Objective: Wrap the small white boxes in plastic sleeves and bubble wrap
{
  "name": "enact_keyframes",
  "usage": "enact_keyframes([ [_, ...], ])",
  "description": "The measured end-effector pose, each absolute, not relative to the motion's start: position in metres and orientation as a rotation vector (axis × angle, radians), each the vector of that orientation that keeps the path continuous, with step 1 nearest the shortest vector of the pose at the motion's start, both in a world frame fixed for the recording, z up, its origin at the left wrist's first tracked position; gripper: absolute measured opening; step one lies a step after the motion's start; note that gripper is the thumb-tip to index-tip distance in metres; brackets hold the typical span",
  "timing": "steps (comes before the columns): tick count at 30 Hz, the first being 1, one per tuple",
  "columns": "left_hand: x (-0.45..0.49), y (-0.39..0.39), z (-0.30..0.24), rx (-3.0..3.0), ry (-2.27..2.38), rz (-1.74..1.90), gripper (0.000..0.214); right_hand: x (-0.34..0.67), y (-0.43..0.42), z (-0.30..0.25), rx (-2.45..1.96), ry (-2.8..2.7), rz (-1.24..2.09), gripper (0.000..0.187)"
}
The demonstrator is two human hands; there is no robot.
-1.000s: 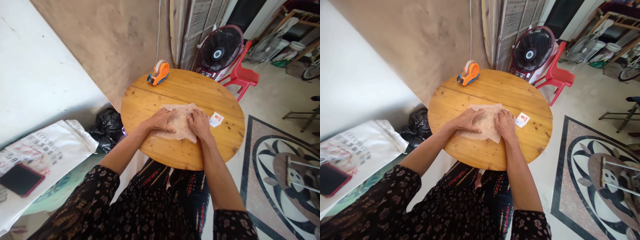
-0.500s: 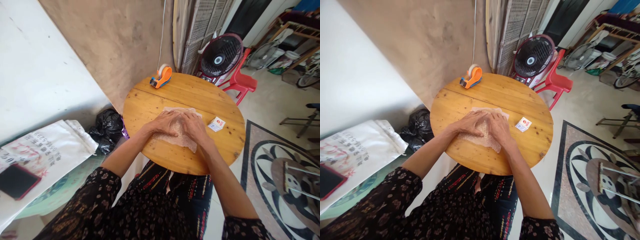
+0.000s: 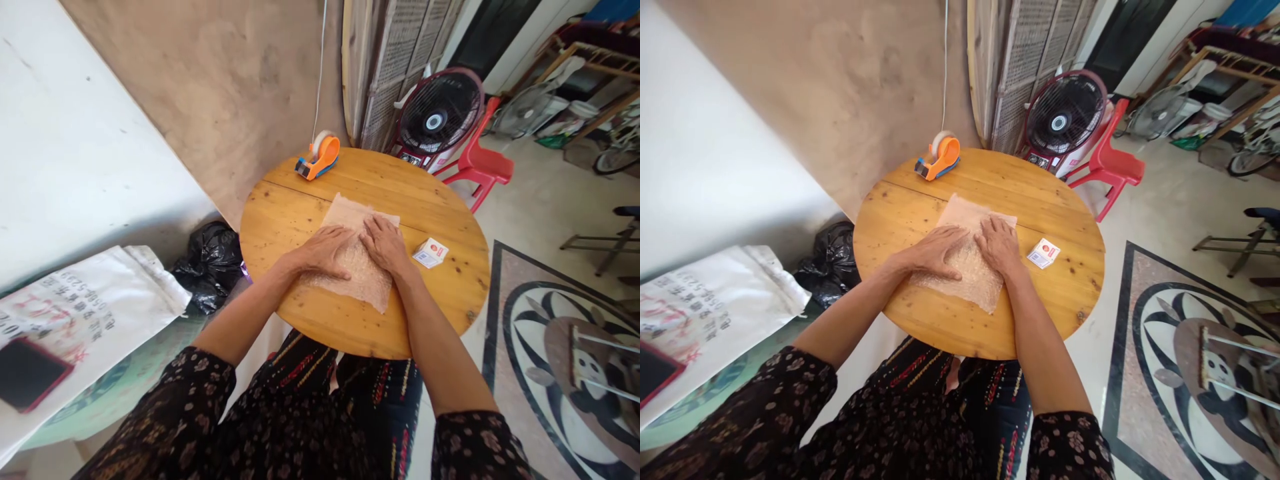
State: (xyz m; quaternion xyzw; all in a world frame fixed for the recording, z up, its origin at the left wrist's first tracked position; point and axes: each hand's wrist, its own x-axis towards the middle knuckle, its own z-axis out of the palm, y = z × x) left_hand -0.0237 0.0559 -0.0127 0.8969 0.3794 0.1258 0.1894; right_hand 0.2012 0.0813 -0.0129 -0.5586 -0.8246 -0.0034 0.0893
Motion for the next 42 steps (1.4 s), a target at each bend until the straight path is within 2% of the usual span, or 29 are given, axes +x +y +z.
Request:
enact_keyframes([
  [4,-0.023,0.055,-0.009,2.53,1.085,0.278,0.115,0.199,0.078,-0.009,-1.646,-2.458,-0.006,0.055],
  [8,-0.019,0.056,0.006,2.613,1.118,0.082,0.103,0.199,0.076,-0.006,-1.627,-2.46,0.009,0.057],
  [10,-0.013,0.06,0.016,2.668,1.133,0.009,0.088,0.2,0.076,-0.007,-1.628,-2.45,0.014,0.056],
  [13,0.001,0.069,0.027,2.701,1.179,0.088,0.049,0.2,0.076,-0.009,-1.631,-2.436,0.008,0.054],
  [15,0.01,0.077,0.028,2.683,1.206,0.18,0.041,0.2,0.077,-0.011,-1.616,-2.429,-0.002,0.053],
  [20,0.009,0.092,0.006,2.557,1.397,0.302,0.052,0.2,0.079,-0.014,-1.647,-2.407,-0.009,0.053],
  [23,-0.004,0.096,-0.008,2.541,1.406,0.3,0.072,0.2,0.08,-0.015,-1.691,-2.391,-0.021,0.055],
  [26,-0.012,0.098,-0.013,2.531,1.425,0.243,0.083,0.199,0.081,-0.016,-1.708,-2.391,-0.026,0.056],
  [35,-0.013,0.095,-0.008,2.487,1.543,0.191,0.092,0.199,0.082,-0.017,-1.711,-2.396,-0.031,0.057],
  [42,-0.017,0.092,-0.004,2.473,1.604,0.19,0.087,0.201,0.084,-0.019,-1.715,-2.394,-0.039,0.057],
])
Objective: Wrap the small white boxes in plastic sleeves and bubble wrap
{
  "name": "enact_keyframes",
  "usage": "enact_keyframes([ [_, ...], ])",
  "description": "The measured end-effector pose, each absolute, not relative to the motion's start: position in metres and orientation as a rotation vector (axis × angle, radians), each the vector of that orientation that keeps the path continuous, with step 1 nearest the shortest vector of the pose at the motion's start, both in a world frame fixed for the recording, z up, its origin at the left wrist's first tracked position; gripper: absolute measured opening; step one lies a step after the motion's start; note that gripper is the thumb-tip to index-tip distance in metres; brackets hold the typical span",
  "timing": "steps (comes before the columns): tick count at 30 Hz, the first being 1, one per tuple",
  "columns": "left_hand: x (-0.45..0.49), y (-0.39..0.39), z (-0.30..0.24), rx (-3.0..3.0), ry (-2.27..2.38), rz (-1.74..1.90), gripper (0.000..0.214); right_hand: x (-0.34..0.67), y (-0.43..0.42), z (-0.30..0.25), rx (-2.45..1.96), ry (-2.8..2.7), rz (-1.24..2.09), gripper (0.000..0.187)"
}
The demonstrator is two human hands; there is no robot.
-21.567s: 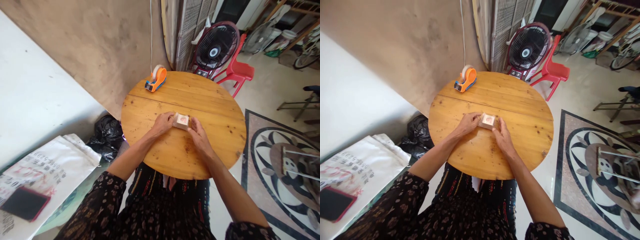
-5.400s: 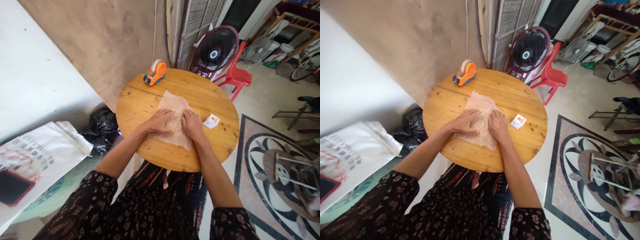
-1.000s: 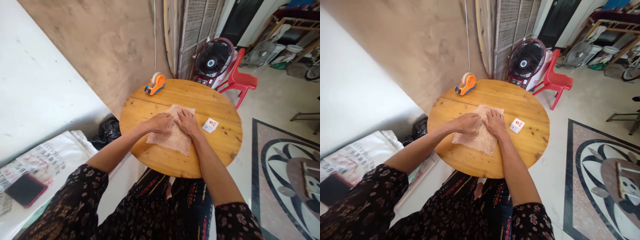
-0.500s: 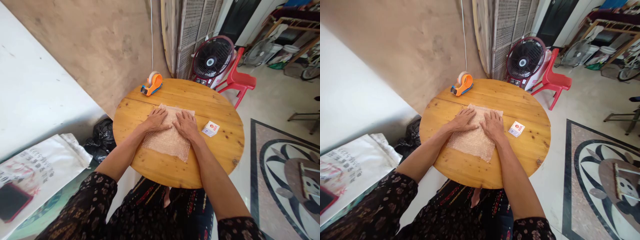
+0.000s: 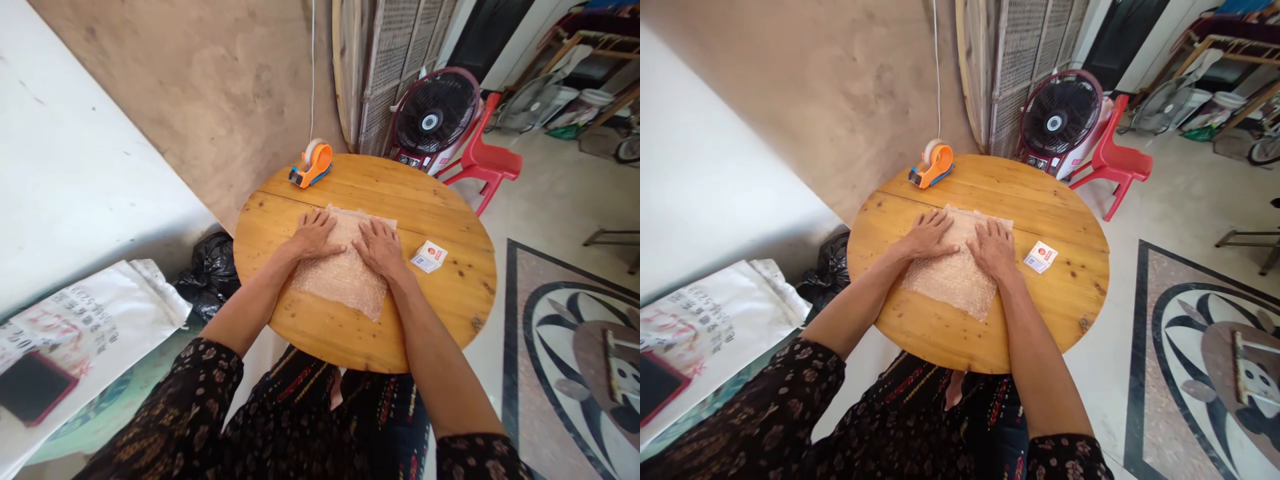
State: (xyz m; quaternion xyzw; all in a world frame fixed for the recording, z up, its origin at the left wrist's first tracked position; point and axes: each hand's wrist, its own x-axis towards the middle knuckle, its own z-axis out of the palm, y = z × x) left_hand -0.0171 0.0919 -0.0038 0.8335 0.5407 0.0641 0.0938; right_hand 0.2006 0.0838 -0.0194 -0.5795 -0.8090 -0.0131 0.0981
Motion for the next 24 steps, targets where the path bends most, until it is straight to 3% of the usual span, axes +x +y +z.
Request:
enact_keyframes([
  [5,-0.004,0.083,0.0,2.662,1.408,0.377,0.07,0.2,0.082,-0.018,-1.709,-2.381,-0.02,0.055],
  [12,-0.002,0.085,-0.003,2.583,1.337,0.091,0.096,0.199,0.083,-0.016,-1.737,-2.393,-0.015,0.056],
  [24,-0.008,0.087,-0.005,2.532,1.479,0.063,0.1,0.199,0.08,-0.015,-1.795,-2.33,-0.05,0.059],
])
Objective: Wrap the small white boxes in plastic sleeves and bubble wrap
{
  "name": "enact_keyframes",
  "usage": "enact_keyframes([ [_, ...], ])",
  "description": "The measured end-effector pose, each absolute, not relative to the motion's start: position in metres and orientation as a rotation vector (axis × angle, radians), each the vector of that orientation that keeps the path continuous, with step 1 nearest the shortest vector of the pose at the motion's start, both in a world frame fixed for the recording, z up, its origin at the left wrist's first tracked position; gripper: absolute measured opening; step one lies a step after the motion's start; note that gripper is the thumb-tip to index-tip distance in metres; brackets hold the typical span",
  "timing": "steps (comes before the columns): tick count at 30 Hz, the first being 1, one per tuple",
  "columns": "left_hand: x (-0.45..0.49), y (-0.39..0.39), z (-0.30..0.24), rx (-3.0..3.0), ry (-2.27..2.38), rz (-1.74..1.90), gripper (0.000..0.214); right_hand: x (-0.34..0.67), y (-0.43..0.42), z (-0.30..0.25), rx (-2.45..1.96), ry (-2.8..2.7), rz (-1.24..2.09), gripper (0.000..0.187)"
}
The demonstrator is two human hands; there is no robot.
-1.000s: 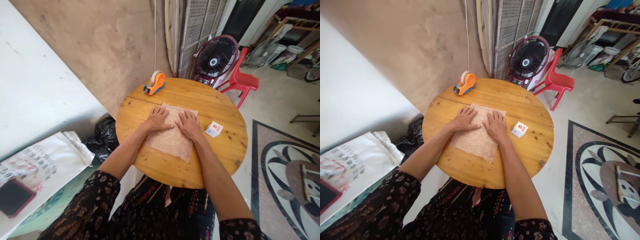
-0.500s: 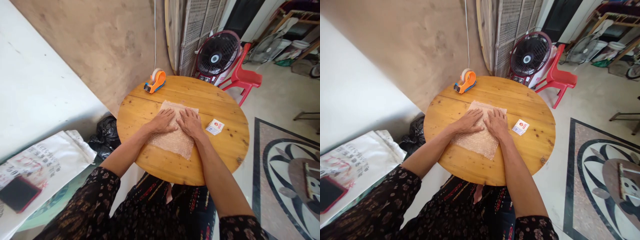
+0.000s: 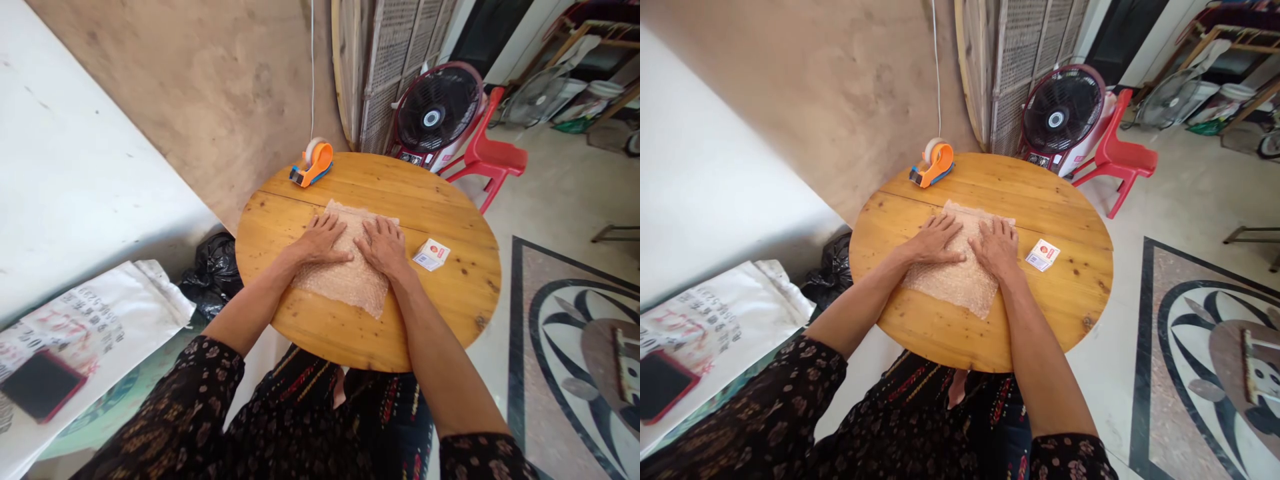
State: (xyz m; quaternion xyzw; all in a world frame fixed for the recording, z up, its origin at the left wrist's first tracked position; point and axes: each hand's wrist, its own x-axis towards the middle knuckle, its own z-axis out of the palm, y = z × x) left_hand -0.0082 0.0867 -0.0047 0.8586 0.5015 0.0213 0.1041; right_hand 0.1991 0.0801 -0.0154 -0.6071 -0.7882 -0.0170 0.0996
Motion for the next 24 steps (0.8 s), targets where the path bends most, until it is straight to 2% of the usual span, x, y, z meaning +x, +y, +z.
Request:
enact_keyframes([
  [19,-0.006,0.082,-0.003,2.639,1.462,0.226,0.081,0.198,0.078,-0.016,-1.834,-2.32,-0.106,0.06],
  [24,0.003,0.079,-0.007,2.686,1.245,0.21,0.087,0.196,0.076,-0.014,-1.835,-2.323,-0.102,0.059],
])
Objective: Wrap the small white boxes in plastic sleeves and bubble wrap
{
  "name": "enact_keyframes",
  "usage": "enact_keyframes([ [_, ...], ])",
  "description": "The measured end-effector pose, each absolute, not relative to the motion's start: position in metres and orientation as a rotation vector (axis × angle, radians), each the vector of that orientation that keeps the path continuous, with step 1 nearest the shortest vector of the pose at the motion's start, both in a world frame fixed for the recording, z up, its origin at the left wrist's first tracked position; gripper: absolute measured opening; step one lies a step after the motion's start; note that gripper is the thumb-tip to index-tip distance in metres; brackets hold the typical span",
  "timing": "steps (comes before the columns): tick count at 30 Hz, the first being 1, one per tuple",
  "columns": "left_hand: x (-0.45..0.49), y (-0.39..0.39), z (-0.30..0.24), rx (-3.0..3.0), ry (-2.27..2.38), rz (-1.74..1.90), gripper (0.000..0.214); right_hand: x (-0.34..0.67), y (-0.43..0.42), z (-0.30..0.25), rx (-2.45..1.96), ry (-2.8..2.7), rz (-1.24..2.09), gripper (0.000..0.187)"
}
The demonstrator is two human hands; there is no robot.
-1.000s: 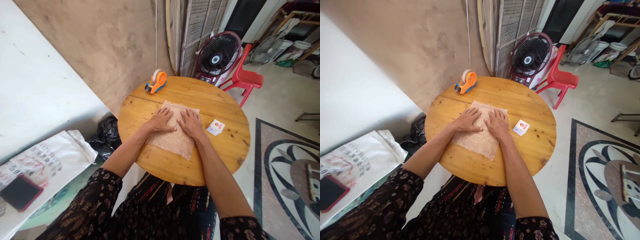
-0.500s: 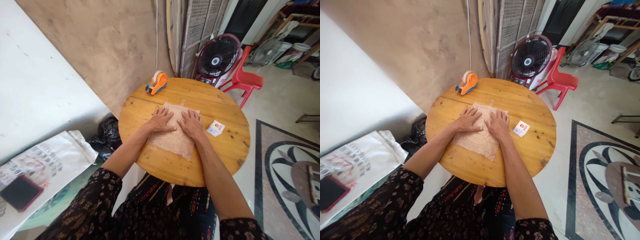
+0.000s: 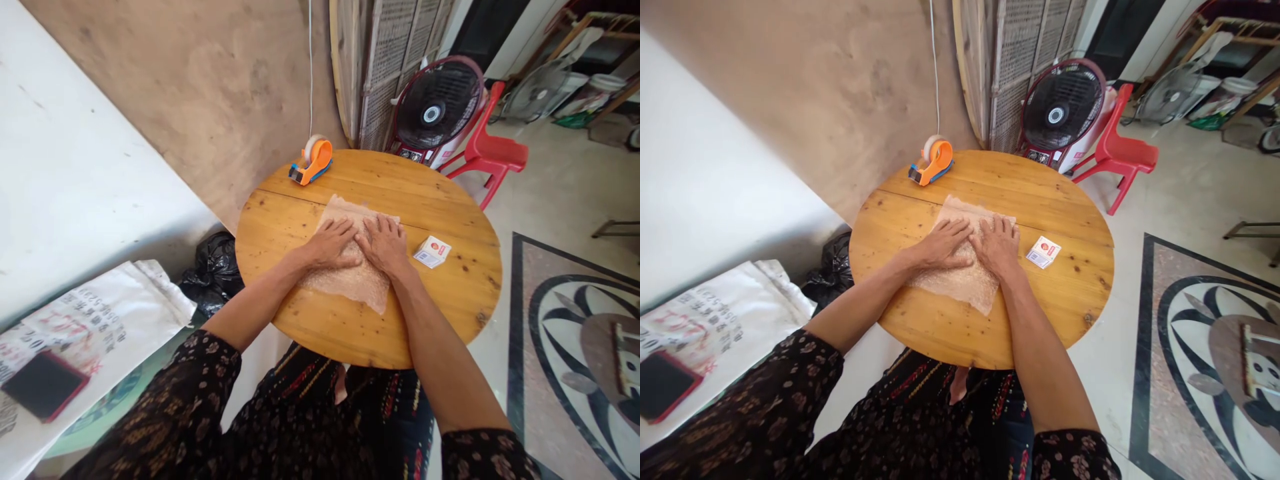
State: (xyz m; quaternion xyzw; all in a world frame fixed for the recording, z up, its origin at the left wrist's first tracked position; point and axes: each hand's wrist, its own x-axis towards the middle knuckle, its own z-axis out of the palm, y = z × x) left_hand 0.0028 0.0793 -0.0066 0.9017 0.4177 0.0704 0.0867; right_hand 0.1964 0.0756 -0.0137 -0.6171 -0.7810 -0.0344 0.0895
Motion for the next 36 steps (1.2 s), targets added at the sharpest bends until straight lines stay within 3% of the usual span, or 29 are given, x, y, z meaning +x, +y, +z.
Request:
enact_keyframes([
  [8,0.001,0.081,-0.006,2.615,1.25,0.127,0.098,0.203,0.069,-0.009,-1.796,-2.339,-0.063,0.055],
  [15,0.001,0.081,-0.008,2.598,1.246,0.135,0.098,0.207,0.053,0.008,-1.648,-2.397,-0.182,0.041],
  [20,0.003,0.08,-0.006,2.615,1.267,0.171,0.094,0.203,0.047,0.023,-1.417,-2.54,-0.013,0.034],
  [27,0.003,0.081,-0.005,2.602,1.277,0.113,0.097,0.223,0.051,0.026,-1.804,-2.528,-0.025,0.032],
  [36,0.0,0.08,-0.001,2.603,1.244,0.137,0.095,0.226,0.053,0.024,-1.79,-2.522,-0.022,0.032],
])
